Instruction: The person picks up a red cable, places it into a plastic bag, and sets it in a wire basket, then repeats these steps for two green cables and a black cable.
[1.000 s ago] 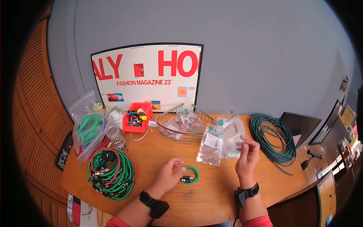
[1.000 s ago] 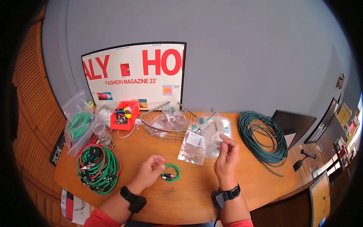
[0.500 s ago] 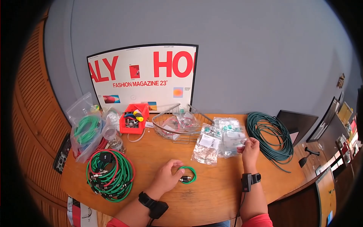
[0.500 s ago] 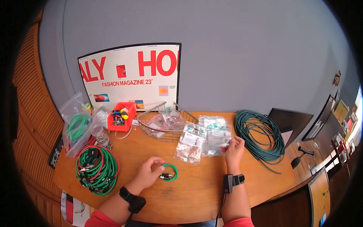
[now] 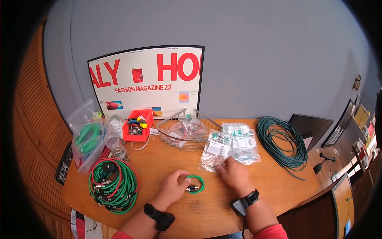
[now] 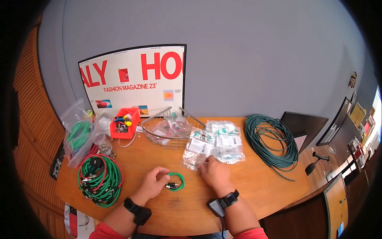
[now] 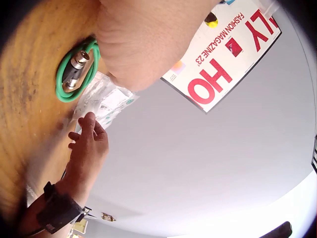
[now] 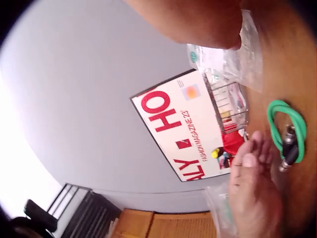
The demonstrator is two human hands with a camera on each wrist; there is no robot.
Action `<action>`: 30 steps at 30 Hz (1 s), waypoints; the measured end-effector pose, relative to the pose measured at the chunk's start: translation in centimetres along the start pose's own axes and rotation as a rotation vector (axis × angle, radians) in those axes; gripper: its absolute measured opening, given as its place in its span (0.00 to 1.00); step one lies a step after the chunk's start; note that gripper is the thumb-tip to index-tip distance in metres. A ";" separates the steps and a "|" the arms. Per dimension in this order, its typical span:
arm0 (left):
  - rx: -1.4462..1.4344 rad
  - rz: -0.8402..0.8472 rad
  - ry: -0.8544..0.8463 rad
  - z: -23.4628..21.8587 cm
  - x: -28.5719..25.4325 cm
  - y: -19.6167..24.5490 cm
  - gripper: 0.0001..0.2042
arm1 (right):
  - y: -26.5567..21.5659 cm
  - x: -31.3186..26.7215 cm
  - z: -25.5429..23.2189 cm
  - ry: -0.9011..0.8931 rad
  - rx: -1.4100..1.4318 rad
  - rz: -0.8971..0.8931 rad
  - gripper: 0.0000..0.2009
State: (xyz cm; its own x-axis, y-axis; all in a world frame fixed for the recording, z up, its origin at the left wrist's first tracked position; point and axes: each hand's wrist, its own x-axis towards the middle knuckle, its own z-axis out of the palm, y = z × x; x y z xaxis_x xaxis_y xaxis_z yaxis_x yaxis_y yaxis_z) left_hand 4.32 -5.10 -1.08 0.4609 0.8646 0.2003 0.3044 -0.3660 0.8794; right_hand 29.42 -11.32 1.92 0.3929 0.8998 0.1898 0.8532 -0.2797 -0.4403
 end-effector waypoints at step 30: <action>-0.792 -0.170 -0.003 0.3 0.2 0.2 0.26 | -6.5 -4.0 1.1 0.099 0.203 -1.058 0.15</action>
State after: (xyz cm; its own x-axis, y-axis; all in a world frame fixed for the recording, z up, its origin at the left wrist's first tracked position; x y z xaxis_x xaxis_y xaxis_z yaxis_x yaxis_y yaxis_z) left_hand 4.73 -5.14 -0.98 0.4640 0.8851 0.0361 -0.3100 0.1240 0.9426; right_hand 21.94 -12.70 3.04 -0.4758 0.6186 0.6253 0.7069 0.6919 -0.1466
